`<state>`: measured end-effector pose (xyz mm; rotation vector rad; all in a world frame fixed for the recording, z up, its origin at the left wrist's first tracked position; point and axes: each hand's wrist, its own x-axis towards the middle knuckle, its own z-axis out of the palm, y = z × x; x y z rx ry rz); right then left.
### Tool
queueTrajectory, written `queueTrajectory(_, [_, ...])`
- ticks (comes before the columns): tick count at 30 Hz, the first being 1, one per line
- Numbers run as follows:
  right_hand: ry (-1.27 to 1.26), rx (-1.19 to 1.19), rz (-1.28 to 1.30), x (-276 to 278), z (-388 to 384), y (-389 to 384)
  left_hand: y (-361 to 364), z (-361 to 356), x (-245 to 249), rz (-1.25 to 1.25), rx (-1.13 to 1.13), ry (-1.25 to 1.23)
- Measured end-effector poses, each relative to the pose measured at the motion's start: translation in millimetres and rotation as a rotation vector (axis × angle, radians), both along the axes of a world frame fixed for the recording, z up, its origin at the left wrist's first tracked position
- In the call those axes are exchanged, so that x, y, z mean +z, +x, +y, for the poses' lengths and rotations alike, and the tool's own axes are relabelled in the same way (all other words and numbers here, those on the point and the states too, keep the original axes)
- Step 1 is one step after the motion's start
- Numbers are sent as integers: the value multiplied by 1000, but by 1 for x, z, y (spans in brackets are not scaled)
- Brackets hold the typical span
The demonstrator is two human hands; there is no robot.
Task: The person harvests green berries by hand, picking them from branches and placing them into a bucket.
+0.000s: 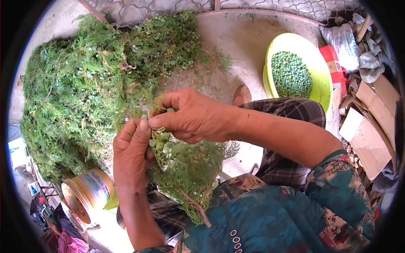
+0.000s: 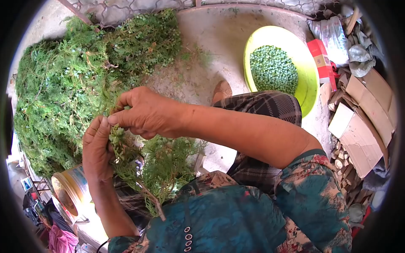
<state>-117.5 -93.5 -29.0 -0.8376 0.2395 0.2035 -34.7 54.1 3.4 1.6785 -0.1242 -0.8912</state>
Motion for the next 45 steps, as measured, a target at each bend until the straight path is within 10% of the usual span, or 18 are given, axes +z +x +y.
queueTrajectory(5, [96,141,-71,2,-8,-3,0,1,9,135,143,-63])
queueTrajectory(9, [64,-184,-71,11,-61,-15,-20,-9,21,41,344,-117])
queueTrajectory(13, [-695,-609,47,29,-150,-69,9,17,24,-28,384,-134])
queueTrajectory(18, [-2317,92,821,-65,-277,-179,76,76,8,-21,102,-151])
queueTrajectory(22, [-2358,176,565,-50,-228,-117,83,88,2,-517,156,241])
queueTrajectory(24, [-1778,-47,249,-69,-165,-83,83,85,2,-512,274,166])
queueTrajectory(32, [-2020,532,317,-270,-85,-69,107,119,-4,-656,60,352])
queueTrajectory(42, [-2291,934,349,-339,-46,-94,115,145,-15,-842,-373,266])
queueTrajectory(45, [-2165,1084,286,-343,-53,-90,95,124,-21,-681,219,441])
